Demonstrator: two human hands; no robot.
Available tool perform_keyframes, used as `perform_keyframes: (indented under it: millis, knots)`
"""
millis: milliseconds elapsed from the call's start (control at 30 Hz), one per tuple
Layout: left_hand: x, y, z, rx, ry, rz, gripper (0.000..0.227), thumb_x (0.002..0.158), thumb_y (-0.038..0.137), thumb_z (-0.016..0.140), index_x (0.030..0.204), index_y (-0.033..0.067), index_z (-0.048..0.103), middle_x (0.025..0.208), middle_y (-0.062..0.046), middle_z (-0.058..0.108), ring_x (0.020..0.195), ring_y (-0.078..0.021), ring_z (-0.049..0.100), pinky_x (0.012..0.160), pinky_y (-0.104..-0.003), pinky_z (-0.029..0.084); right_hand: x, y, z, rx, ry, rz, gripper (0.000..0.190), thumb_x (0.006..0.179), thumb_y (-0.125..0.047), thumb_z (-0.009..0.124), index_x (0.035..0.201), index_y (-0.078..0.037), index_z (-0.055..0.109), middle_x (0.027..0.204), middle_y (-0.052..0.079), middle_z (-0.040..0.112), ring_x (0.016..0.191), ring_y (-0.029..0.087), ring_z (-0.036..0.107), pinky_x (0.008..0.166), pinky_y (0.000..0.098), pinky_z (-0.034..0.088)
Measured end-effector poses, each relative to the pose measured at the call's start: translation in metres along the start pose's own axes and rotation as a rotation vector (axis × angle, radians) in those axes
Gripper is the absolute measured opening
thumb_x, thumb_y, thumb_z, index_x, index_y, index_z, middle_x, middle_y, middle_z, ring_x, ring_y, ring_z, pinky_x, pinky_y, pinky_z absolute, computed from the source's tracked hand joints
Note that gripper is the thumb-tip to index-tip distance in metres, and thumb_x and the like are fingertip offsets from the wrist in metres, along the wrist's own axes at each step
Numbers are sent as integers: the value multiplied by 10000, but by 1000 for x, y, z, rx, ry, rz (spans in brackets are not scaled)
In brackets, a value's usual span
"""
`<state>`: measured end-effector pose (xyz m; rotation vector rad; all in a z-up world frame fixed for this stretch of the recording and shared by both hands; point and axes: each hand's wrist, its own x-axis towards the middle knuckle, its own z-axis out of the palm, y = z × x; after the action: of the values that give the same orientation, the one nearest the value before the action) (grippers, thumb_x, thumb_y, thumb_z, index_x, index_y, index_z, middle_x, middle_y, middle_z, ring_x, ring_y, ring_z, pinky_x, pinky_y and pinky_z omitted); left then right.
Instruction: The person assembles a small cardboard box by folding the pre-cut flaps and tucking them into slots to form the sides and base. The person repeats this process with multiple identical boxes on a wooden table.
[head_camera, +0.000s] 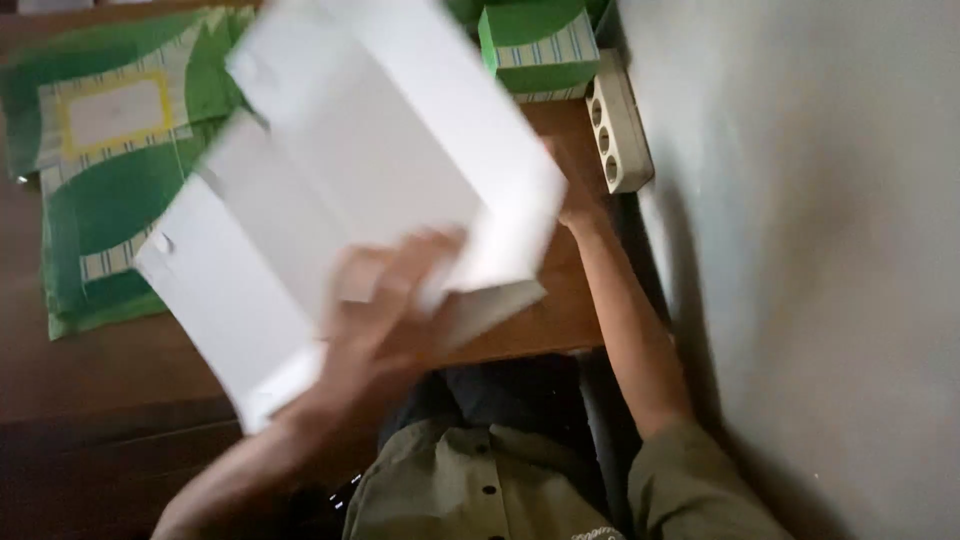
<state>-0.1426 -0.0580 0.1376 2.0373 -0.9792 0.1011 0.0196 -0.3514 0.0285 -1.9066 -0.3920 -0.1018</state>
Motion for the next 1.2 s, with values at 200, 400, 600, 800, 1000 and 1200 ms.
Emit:
perform_keyframes:
  millis: [200,400,600,800,1000,1200]
  knots:
    - [-26,-63,125,210,65,14,193,886,234,645,1022,176,769,985,-8,765,971,-246,723,853,-449,541,7,65,-9,11,74,275,311,1013,-241,578,717,-186,655,656,-71,535,628,81,490,576,251,396]
    - [-8,-97,100,-257,-112,-485,475,868,228,745,1330,248,637,1056,-108,780,976,-335,750,839,-462,574,2,22,-9,91,16,350,351,1037,-397,608,1048,-81,761,878,116,723,702,219,688,478,320,589]
    - [22,-83,33,-384,-284,-396,614,965,436,624,1423,46,498,1358,-267,588,1230,-479,604,970,-586,517,-2,-1,0,16,81,154,65,898,-49,736,927,-26,682,680,-16,579,588,65,510,508,195,431]
    - [60,-141,-1,328,-438,-413,911,802,626,763,1478,101,450,1386,-213,532,1332,-443,487,1091,-656,383,7,6,17,-35,204,36,50,890,-77,756,916,-64,715,622,-20,529,567,73,476,483,198,382]
    - [97,-183,9,435,-361,-404,1258,526,740,891,1492,76,436,1381,-192,466,1342,-431,408,1078,-576,394,12,21,11,-115,249,16,44,818,-98,738,853,-112,715,579,-22,514,570,74,464,484,226,352]
    - [122,-198,22,473,-463,-528,1321,405,755,944,1403,46,449,1356,-221,510,1306,-416,456,1070,-552,381,12,37,16,-132,248,63,34,786,-165,729,807,-145,712,542,-39,518,517,49,447,472,200,338]
